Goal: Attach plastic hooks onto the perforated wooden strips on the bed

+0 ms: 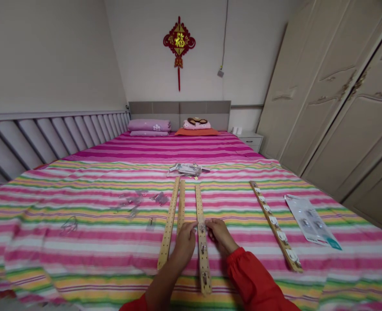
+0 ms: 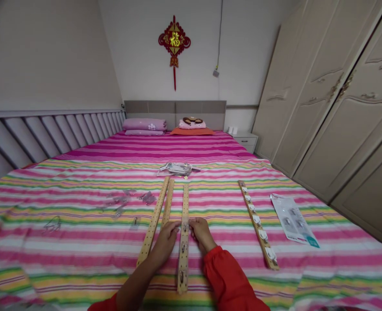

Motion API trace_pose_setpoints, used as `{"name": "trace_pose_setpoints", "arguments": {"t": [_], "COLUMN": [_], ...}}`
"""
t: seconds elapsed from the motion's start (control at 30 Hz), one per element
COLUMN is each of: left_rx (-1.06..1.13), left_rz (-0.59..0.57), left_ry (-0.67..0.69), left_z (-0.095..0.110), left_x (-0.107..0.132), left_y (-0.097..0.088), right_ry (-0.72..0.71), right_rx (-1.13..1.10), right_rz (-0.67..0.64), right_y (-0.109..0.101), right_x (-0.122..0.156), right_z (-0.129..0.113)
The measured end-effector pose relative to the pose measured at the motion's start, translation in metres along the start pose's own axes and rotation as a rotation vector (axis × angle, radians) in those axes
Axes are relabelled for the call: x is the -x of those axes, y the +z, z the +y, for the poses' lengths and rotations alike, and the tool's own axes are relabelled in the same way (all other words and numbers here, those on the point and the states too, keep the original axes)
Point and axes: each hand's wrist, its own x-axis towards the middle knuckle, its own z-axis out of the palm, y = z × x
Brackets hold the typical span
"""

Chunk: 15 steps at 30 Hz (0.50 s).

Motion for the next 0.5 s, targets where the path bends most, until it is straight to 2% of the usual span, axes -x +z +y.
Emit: {"name": "trace_pose_setpoints", "arguments": {"t": [0.2,0.37,0.5], "left_rx": [-0.071,-0.122,-0.31], "left_rz": [-0.056,-0.11,-0.213], "left_ry": [0.036,-0.014,-0.03], "left_z": [-0.007,0.001,0.008], "left_x": [0.001,0.002,0.002], "left_y": [0.005,0.006,0.006], "right_ry": [-0.021,-0.047,-0.066], "right_rx": [0.01,0.008,0.003], "right_rz": [0.02,0.035,0.051], "right_y": [0.002,0.002,0.001], "right_x": [-0.004,-0.006,-0.007], "right_z": [0.006,0.011,0.015]}}
